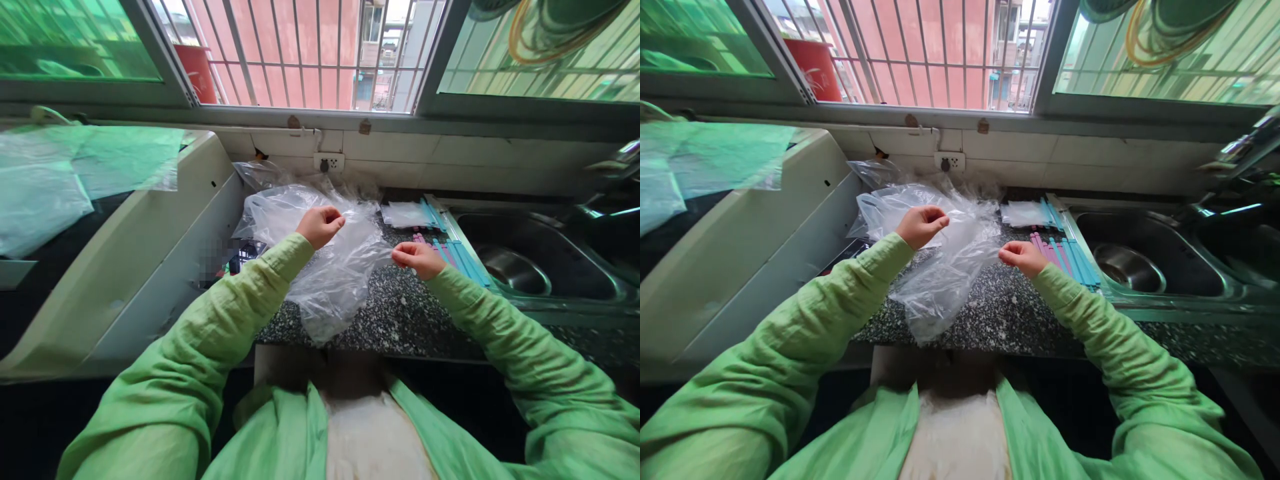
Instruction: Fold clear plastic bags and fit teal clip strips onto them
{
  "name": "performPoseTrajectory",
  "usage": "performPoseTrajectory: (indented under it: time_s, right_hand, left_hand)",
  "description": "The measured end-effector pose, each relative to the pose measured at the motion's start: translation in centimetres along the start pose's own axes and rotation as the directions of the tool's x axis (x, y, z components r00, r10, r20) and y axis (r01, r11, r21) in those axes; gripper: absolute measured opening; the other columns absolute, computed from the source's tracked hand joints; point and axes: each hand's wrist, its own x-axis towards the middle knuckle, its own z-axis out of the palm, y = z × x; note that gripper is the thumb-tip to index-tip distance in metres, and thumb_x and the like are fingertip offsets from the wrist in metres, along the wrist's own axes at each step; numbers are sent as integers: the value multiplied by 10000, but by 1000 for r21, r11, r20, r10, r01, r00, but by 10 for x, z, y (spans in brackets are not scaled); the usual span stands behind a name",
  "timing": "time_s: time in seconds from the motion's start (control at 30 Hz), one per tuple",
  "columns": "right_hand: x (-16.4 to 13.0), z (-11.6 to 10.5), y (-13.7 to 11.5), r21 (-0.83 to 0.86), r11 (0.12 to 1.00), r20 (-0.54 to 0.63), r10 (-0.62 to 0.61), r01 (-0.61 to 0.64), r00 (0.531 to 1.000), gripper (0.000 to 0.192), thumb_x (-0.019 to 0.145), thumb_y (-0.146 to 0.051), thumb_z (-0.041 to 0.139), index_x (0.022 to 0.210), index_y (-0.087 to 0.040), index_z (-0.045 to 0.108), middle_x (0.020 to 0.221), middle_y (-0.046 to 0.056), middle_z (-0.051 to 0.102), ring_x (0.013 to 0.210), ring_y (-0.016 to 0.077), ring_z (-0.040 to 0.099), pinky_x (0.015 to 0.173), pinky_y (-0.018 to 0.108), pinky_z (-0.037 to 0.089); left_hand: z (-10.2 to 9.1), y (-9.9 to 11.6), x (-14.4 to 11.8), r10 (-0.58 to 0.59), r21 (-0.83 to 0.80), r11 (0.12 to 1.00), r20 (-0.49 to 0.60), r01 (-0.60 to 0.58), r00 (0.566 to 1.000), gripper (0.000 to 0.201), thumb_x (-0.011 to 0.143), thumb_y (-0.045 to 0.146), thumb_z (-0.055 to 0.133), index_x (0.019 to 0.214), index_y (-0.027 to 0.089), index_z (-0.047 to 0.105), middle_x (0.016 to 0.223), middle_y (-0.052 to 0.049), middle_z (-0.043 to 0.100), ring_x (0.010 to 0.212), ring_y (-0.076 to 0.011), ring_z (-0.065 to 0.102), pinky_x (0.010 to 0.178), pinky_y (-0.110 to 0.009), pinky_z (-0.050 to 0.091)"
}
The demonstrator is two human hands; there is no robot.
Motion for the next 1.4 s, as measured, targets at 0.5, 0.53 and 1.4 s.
performPoseTrajectory:
  time_s: [0.5,0.53,1.4]
  right_hand:
    - [20,-38,18,-228,973,-101,18,-41,995,417,518,-568,623,579,-168,525,467,-39,455,445,66,374,441,225,292]
    - [20,-39,20,-280,959,-106,19,-48,994,396,533,-551,612,580,-166,533,463,-37,456,446,70,378,442,227,296]
    - [135,4,20,-528,838,177,269,-139,947,339,692,-462,598,767,-134,641,675,19,613,515,58,423,476,198,346]
  left_hand:
    - [5,-26,8,-220,-35,975,-2,220,975,229,706,301,479,597,124,573,417,64,370,434,-65,324,481,-224,287]
    - [6,-30,4,-225,33,974,0,225,974,241,715,307,475,608,120,583,427,56,386,444,-71,338,488,-228,291]
    - [13,-80,-100,-297,630,772,246,80,923,158,742,282,521,724,158,617,780,-72,602,795,-198,557,774,-313,431]
